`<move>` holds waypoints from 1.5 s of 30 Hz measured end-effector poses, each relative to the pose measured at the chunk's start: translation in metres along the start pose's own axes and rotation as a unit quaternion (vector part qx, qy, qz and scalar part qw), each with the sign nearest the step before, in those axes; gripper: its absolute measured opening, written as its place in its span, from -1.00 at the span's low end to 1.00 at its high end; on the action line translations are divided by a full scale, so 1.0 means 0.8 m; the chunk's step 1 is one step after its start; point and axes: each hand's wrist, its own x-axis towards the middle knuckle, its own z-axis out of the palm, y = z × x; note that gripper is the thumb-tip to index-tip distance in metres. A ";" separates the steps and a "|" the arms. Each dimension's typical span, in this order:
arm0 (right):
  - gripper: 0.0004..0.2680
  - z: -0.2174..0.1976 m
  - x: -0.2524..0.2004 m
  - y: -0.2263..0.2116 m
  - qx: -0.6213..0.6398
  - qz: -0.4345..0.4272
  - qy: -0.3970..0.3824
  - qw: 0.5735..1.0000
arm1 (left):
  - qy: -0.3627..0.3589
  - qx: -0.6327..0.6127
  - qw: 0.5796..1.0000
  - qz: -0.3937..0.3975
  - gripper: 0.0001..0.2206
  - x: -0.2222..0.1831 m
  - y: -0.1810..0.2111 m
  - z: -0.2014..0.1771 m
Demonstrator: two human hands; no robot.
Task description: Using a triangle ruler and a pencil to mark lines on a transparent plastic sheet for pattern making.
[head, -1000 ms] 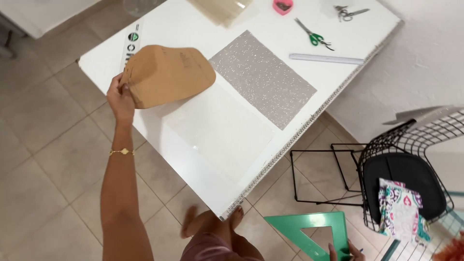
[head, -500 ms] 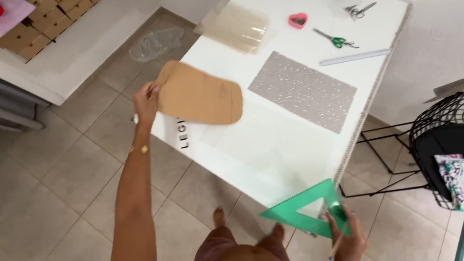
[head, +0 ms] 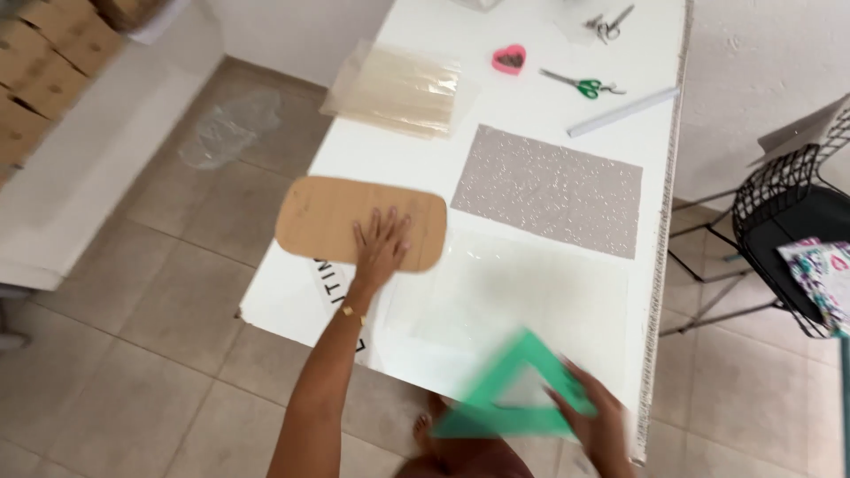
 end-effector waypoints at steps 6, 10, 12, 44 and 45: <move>-0.57 0.164 0.147 -0.100 0.009 -0.302 -0.070 0.951 | -0.074 0.015 0.997 -0.015 -0.42 0.079 -0.053 0.020; -0.54 0.207 0.168 -0.109 -0.043 -0.317 -0.144 0.936 | -0.107 -0.044 0.993 -0.008 -0.47 0.107 -0.064 -0.027; -0.62 0.217 0.162 -0.107 -0.075 -0.278 -0.176 0.941 | -0.102 -0.031 0.994 0.007 -0.46 0.116 -0.074 -0.031; -0.65 0.344 0.440 -0.145 -0.225 -0.158 -0.122 0.954 | -0.079 -0.123 0.987 0.061 -0.50 0.135 -0.094 -0.045; -0.65 0.344 0.442 -0.146 -0.227 -0.159 -0.125 0.953 | -0.078 -0.124 0.987 0.059 -0.49 0.135 -0.094 -0.043</move>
